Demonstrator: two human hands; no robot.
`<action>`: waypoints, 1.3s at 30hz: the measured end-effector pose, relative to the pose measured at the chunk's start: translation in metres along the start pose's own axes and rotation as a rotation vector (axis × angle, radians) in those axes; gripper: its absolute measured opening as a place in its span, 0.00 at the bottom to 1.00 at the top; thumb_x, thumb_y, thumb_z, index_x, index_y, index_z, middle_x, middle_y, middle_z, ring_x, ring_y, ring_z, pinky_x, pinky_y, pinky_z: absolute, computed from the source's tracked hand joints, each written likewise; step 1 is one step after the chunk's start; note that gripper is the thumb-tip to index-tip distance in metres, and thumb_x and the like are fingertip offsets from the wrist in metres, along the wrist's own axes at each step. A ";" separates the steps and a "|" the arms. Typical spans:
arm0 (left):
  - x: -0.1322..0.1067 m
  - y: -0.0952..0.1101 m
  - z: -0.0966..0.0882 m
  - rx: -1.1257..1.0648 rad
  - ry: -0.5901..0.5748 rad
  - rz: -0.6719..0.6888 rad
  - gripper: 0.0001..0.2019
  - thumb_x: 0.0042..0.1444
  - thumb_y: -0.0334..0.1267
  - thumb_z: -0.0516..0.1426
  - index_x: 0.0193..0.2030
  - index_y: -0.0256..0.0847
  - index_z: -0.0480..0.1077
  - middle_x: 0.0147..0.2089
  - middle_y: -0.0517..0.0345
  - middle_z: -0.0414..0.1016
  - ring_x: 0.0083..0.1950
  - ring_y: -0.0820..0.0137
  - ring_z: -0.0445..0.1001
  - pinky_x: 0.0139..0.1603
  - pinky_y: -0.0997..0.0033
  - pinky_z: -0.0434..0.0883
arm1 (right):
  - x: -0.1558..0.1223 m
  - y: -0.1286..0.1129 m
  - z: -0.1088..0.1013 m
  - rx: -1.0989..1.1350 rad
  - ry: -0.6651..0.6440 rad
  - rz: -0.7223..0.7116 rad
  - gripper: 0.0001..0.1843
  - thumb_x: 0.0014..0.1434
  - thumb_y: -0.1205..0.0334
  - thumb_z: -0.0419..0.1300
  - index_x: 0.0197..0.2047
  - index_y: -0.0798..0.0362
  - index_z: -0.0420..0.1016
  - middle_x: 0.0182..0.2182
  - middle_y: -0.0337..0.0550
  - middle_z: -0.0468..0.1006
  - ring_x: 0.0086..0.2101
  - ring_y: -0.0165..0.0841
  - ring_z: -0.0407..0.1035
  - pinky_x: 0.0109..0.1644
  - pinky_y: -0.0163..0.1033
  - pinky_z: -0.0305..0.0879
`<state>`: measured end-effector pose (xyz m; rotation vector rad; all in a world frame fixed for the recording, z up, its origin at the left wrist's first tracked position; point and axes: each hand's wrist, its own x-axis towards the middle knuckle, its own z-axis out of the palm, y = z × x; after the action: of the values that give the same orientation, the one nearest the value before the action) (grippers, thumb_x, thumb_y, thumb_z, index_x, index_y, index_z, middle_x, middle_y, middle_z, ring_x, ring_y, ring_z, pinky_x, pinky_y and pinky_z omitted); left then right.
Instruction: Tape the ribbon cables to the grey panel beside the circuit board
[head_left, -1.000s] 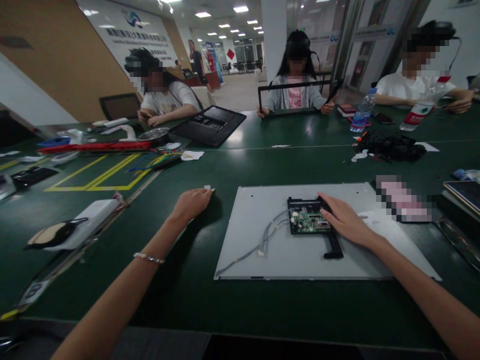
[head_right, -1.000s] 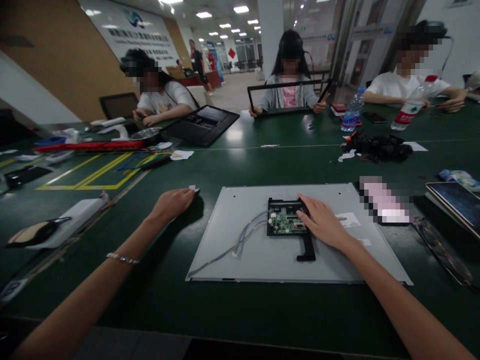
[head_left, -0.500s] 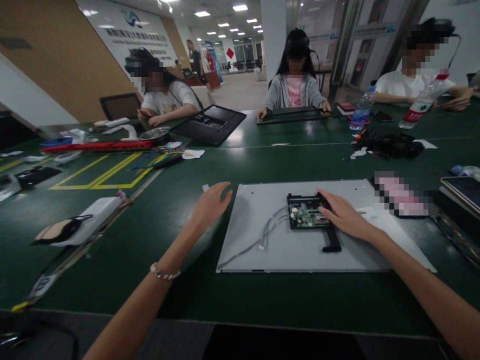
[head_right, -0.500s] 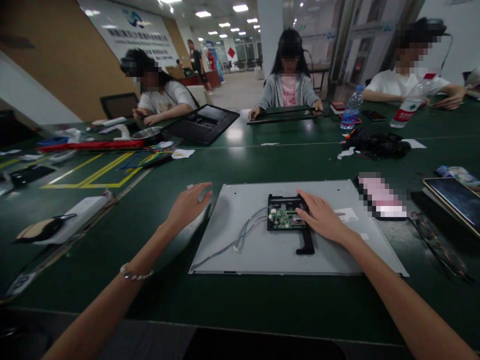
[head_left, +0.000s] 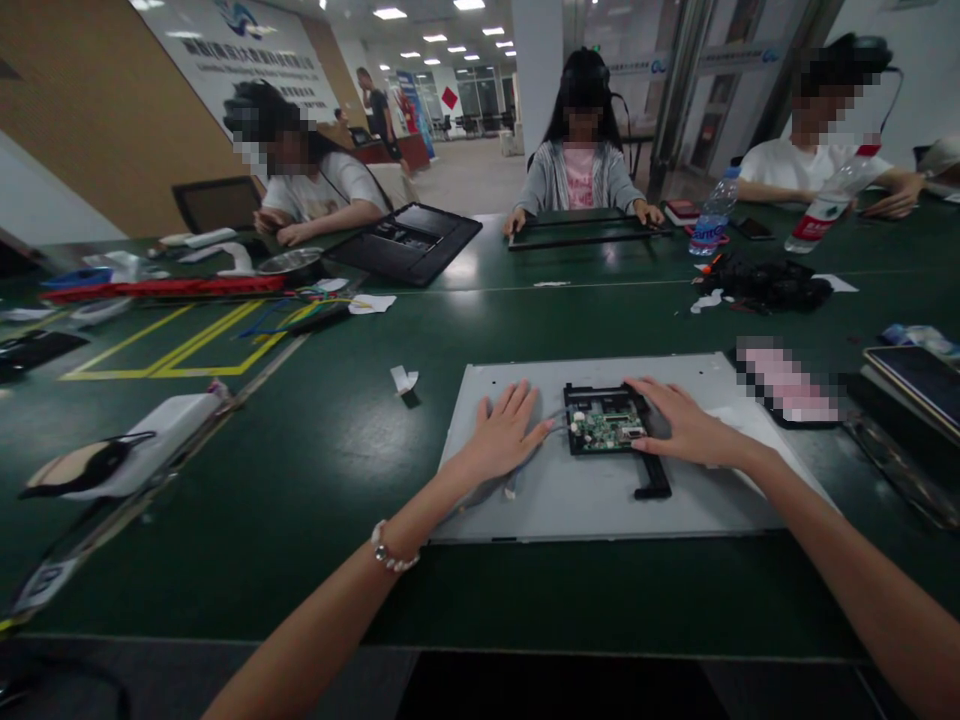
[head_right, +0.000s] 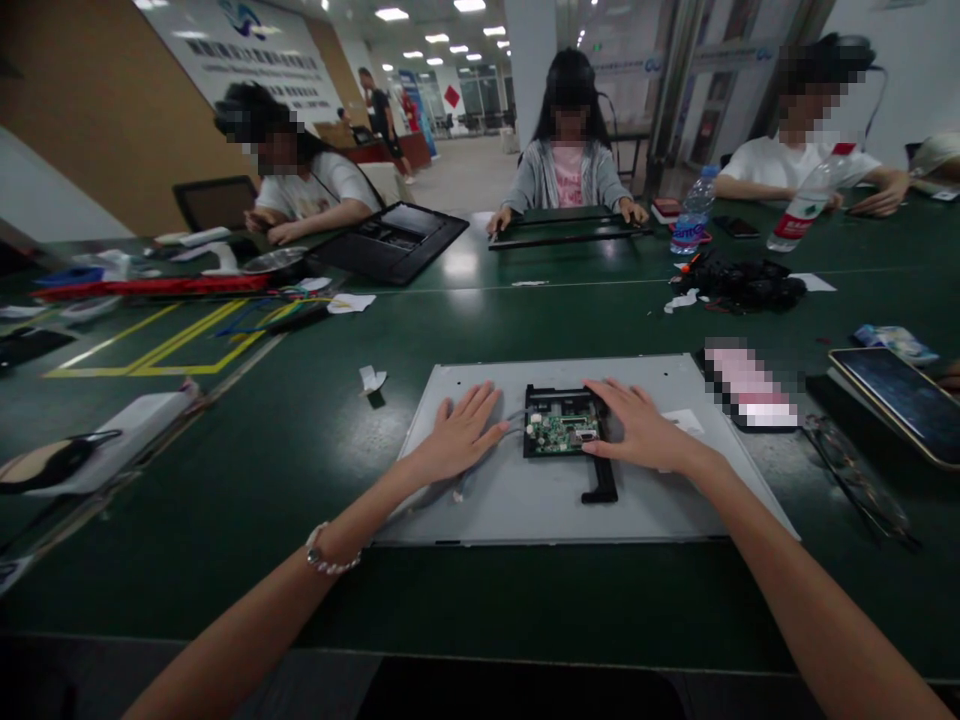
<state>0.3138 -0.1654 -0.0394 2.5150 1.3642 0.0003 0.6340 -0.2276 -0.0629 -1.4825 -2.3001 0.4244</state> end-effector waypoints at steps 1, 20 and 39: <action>0.000 -0.002 0.001 0.005 -0.004 0.000 0.36 0.65 0.60 0.35 0.74 0.42 0.44 0.75 0.49 0.34 0.75 0.53 0.34 0.69 0.39 0.37 | 0.000 -0.001 0.000 0.008 0.003 0.005 0.46 0.59 0.42 0.57 0.73 0.43 0.39 0.69 0.50 0.53 0.67 0.50 0.45 0.67 0.65 0.43; -0.011 -0.115 -0.068 0.148 0.502 -0.390 0.22 0.63 0.43 0.48 0.59 0.35 0.67 0.64 0.45 0.65 0.64 0.58 0.65 0.63 0.60 0.61 | -0.002 -0.013 -0.007 0.045 -0.014 0.001 0.45 0.58 0.39 0.57 0.72 0.42 0.43 0.67 0.50 0.55 0.65 0.52 0.50 0.65 0.63 0.51; -0.036 -0.150 -0.083 0.272 0.446 -0.645 0.18 0.59 0.41 0.49 0.48 0.40 0.78 0.46 0.43 0.79 0.44 0.52 0.76 0.41 0.58 0.70 | -0.002 -0.004 0.006 -0.061 -0.037 -0.034 0.44 0.61 0.38 0.53 0.73 0.43 0.41 0.69 0.50 0.52 0.67 0.50 0.44 0.68 0.64 0.43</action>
<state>0.1595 -0.0972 0.0083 2.2234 2.4506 0.2749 0.6285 -0.2310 -0.0667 -1.4733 -2.3836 0.3783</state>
